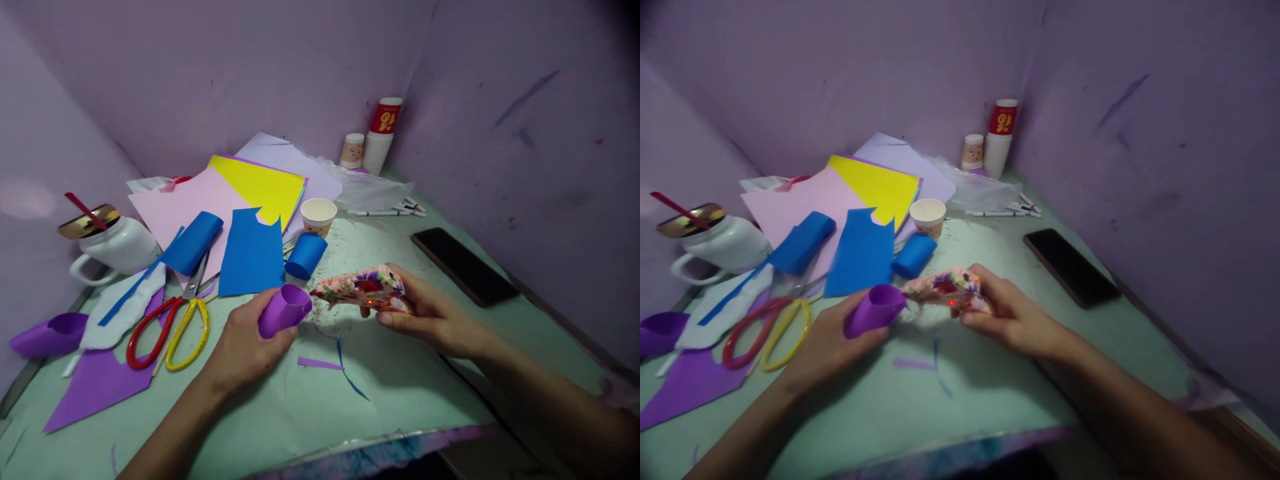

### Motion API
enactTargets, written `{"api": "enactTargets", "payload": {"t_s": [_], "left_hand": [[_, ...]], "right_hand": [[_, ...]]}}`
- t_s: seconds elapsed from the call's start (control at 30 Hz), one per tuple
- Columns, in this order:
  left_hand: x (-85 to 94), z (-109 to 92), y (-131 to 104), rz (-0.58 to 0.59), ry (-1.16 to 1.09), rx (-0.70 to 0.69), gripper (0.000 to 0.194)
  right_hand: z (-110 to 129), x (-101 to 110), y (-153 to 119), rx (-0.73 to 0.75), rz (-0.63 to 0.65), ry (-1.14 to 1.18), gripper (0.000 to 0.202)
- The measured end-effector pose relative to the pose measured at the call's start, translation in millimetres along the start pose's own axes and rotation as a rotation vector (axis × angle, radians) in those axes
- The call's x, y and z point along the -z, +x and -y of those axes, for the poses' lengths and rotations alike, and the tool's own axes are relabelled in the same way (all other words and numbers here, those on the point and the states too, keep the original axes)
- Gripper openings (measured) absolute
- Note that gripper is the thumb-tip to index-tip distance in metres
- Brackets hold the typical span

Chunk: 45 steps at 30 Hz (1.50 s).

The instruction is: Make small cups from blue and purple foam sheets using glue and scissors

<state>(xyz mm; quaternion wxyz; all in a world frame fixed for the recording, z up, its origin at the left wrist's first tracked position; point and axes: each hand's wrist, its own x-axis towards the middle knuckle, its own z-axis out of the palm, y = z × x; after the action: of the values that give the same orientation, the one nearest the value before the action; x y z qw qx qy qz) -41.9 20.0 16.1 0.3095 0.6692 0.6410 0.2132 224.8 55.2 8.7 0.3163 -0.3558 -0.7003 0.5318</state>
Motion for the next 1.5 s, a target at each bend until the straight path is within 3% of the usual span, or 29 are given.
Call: {"api": "enactTargets", "payload": {"t_s": [0.1, 0.27, 0.37, 0.53, 0.7, 0.77, 0.87, 0.97, 1.13, 1.27, 1.5], "left_hand": [[1.6, 2, 0, -0.008, -0.065, 0.035, 0.059], [3.6, 6, 0, -0.029, -0.312, 0.09, 0.066], [3.0, 5, 1, -0.015, -0.418, 0.1, 0.062], [-1.6, 0, 2, -0.004, -0.447, 0.132, 0.059], [-9.5, 3, 1, 0.025, -0.479, 0.117, 0.058], [-11.9, 6, 2, 0.053, -0.529, 0.09, 0.058], [-13.3, 9, 2, 0.085, -0.593, 0.026, 0.056], [-13.0, 9, 3, 0.089, -0.625, -0.051, 0.05], [-12.7, 8, 2, 0.093, -0.657, -0.093, 0.051], [-13.4, 9, 2, 0.086, -0.657, -0.144, 0.048], [-15.2, 12, 3, 0.097, -0.69, -0.193, 0.047]], "right_hand": [[-4, 1, 2, -0.076, -0.125, 0.186, 0.029], [-20, 11, 20, -0.27, -0.63, 0.331, 0.034], [-33, 18, 34, -0.377, -0.702, 0.246, 0.032], [-46, 25, 42, -0.415, -0.636, 0.078, 0.03], [-19, 27, 28, -0.351, -0.631, -0.359, 0.022], [1, 17, 25, -0.106, -0.595, -0.611, 0.016], [28, -9, 29, 0.304, -0.274, -0.597, 0.011], [43, -33, 38, 0.502, -0.054, -0.621, 0.027], [43, -52, 48, 0.463, 0.102, -0.588, 0.06], [39, -57, 51, 0.435, 0.163, -0.607, 0.063], [38, -62, 54, 0.439, 0.148, -0.68, 0.06]]}}
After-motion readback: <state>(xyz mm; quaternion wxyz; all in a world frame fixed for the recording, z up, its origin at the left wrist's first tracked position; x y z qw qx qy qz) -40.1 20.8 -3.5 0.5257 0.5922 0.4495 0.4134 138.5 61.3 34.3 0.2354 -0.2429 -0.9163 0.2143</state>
